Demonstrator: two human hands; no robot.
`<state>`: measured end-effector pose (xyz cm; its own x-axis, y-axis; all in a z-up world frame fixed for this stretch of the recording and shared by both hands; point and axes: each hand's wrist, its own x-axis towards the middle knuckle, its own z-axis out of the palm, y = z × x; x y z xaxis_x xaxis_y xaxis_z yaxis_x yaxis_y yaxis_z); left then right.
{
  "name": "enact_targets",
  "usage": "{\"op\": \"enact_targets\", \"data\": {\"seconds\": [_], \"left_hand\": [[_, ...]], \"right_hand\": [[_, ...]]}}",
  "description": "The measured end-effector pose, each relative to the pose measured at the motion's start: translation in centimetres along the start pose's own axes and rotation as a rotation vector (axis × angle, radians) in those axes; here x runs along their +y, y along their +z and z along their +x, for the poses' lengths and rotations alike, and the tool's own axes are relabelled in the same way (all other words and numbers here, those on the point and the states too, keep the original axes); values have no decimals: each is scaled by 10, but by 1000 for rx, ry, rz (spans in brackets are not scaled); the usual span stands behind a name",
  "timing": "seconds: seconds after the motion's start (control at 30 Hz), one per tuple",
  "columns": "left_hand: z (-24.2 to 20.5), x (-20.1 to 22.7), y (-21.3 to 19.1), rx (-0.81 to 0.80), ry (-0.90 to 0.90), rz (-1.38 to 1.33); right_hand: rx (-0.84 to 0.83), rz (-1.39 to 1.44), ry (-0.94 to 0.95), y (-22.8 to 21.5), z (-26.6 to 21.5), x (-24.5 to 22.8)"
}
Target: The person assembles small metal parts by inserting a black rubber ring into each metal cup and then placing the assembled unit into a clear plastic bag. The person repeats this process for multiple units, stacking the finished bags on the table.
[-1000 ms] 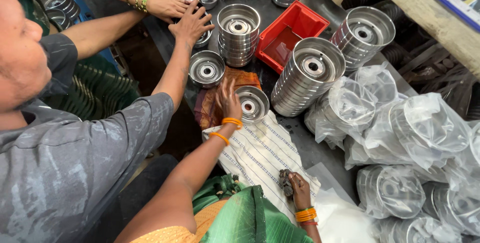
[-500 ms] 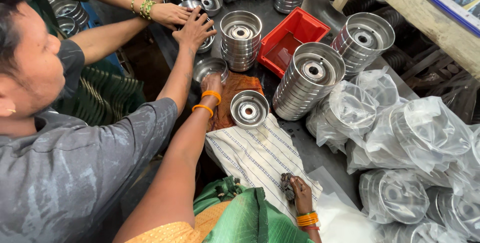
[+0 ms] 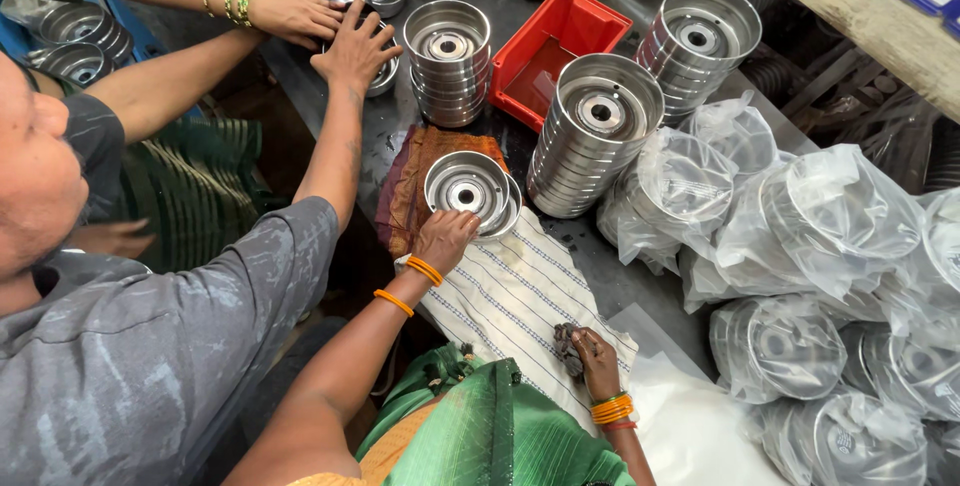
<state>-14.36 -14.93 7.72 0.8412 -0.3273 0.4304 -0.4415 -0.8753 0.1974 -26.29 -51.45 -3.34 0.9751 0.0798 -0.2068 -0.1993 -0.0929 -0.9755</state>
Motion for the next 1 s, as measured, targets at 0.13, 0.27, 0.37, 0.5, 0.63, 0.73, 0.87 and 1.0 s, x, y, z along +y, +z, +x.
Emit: {"op": "enact_targets", "data": {"seconds": [0.13,0.27,0.37,0.5,0.63,0.73,0.87,1.0], "left_hand": [[-1,-1,10,76,108,66],[4,0,27,-11,117,73],[-1,5,34,-29,51,64],[-9,23,39,184,-228,-53],[-16,27,47,217,-570,-329],[-12,6,53,117,-600,-382],[-4,-33,64,81,-550,-305],[0,-57,81,29,-549,-283]], "right_hand": [[-2,-3,0,3,-3,-2],[-5,-28,-12,2,0,-1],[-4,-33,-20,3,0,3],[7,-98,-100,3,-1,2],[29,-33,-2,7,-4,2],[-4,-7,0,7,-3,-1],[13,-21,-8,6,-5,-3],[-1,-35,-12,7,-7,-1]]}}
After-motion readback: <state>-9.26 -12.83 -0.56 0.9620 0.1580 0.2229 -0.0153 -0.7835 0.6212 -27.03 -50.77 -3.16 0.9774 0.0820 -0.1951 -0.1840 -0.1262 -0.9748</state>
